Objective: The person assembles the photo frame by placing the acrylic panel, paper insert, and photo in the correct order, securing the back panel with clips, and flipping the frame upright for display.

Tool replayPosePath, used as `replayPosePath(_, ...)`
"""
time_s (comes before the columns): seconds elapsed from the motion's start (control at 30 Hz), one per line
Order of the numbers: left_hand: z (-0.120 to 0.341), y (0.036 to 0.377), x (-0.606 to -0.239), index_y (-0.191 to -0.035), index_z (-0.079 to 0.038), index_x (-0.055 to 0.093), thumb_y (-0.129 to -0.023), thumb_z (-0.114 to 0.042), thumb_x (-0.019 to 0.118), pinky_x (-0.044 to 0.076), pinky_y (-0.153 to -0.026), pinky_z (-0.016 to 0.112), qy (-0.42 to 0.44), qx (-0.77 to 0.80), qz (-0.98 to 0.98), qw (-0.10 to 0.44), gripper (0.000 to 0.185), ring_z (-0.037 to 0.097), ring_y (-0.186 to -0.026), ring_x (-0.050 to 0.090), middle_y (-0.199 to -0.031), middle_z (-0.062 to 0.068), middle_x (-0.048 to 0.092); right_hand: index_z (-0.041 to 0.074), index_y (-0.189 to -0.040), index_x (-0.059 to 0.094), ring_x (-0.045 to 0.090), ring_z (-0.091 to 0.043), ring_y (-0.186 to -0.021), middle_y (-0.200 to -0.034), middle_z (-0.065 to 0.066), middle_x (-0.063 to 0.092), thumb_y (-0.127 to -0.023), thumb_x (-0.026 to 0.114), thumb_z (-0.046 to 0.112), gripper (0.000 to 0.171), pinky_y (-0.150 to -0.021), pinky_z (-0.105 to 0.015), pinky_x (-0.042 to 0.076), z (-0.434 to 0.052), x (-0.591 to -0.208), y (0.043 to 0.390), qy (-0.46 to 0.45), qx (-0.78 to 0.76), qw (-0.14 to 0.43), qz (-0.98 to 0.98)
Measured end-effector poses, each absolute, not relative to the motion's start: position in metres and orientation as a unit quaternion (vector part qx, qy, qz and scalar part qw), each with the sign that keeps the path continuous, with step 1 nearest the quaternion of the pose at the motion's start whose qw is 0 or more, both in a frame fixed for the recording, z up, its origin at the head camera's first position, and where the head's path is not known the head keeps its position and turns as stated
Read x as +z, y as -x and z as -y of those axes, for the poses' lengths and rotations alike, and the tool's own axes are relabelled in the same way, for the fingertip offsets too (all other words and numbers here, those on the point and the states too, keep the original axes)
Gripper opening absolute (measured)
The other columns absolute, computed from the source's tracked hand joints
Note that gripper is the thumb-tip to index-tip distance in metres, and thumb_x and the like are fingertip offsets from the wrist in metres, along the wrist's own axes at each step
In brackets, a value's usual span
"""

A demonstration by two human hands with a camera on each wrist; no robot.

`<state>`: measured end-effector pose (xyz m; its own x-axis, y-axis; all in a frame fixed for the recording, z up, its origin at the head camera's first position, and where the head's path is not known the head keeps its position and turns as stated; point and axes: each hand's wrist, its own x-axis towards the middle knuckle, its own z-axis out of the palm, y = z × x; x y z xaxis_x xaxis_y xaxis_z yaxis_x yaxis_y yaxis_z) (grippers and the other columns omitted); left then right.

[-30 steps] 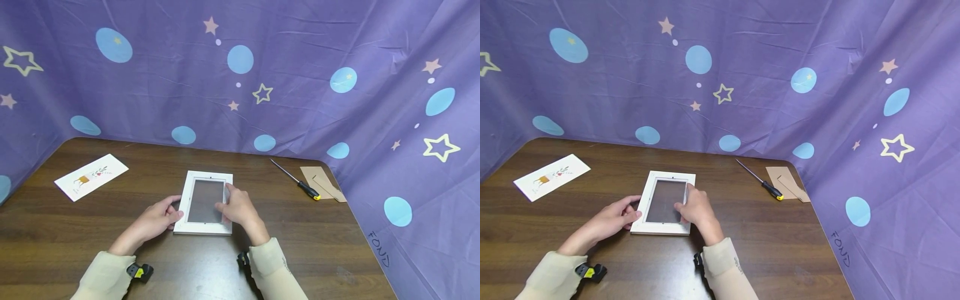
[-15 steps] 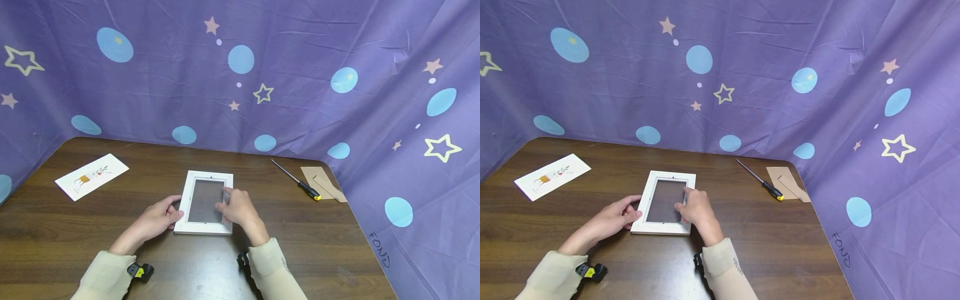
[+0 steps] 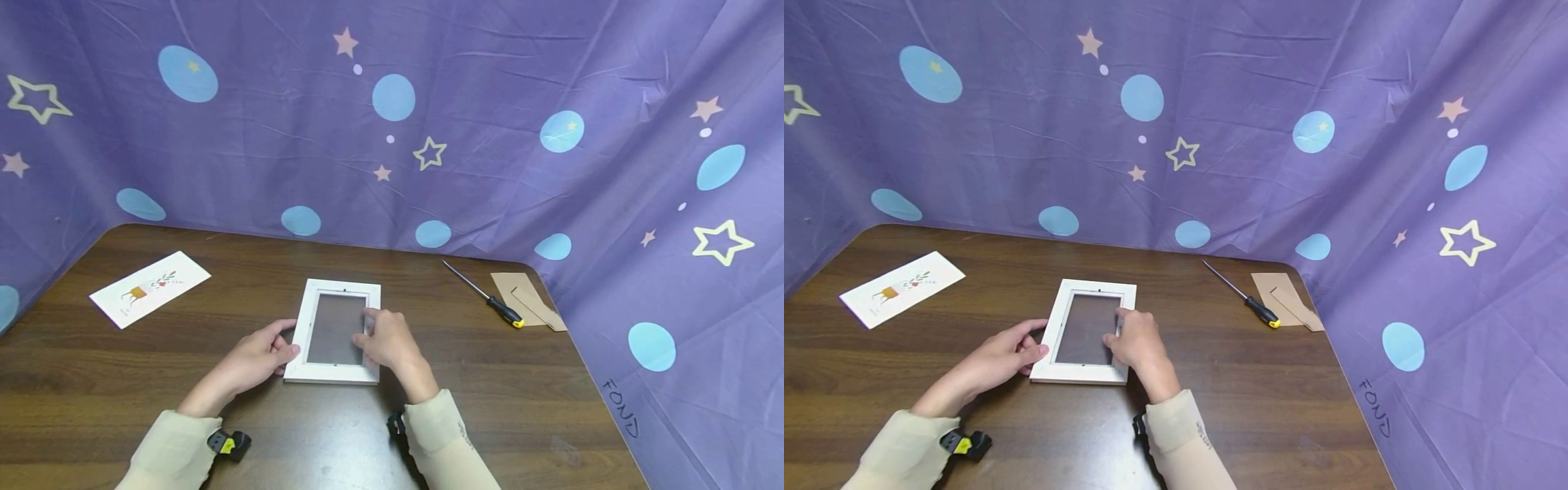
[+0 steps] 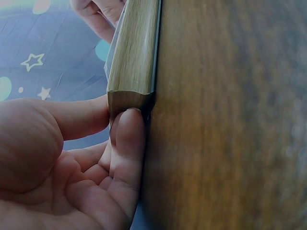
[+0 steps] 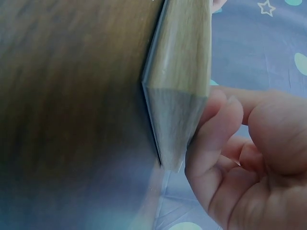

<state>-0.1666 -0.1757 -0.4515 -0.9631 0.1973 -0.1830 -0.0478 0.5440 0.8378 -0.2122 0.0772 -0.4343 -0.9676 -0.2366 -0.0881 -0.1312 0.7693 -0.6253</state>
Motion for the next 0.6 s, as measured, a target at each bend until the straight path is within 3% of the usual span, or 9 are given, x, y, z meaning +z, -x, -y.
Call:
replayPosePath(0.37, 0.1758, 0.167, -0.453, -0.157, 0.007, 0.039, -0.106, -0.021, 0.065, 0.056, -0.074, 0.034, -0.05, 0.476, -0.869, 0.124, 0.063, 0.019, -0.08, 0.065, -0.094, 0.008, 0.064, 0.004, -0.15, 0.059, 0.061, -0.006, -0.041, -0.05, 0.004, 0.061, -0.095, 0.081, 0.016, 0.061, -0.098, -0.039, 0.059, -0.0793, -0.4343, 0.2131, 0.102, -0.33, 0.076, -0.935)
replayPosePath(0.6, 0.1754, 0.1676, -0.4525, -0.157, 0.007, 0.039, -0.106, -0.021, 0.064, 0.055, -0.073, 0.034, -0.047, 0.474, -0.87, 0.127, 0.063, 0.019, -0.081, 0.064, -0.094, 0.008, 0.064, 0.005, -0.15, 0.059, 0.059, -0.006, -0.041, -0.05, 0.005, 0.06, -0.095, 0.081, 0.016, 0.06, -0.09, -0.034, 0.06, -0.0792, -0.4356, 0.2144, 0.103, -0.326, 0.071, -0.937)
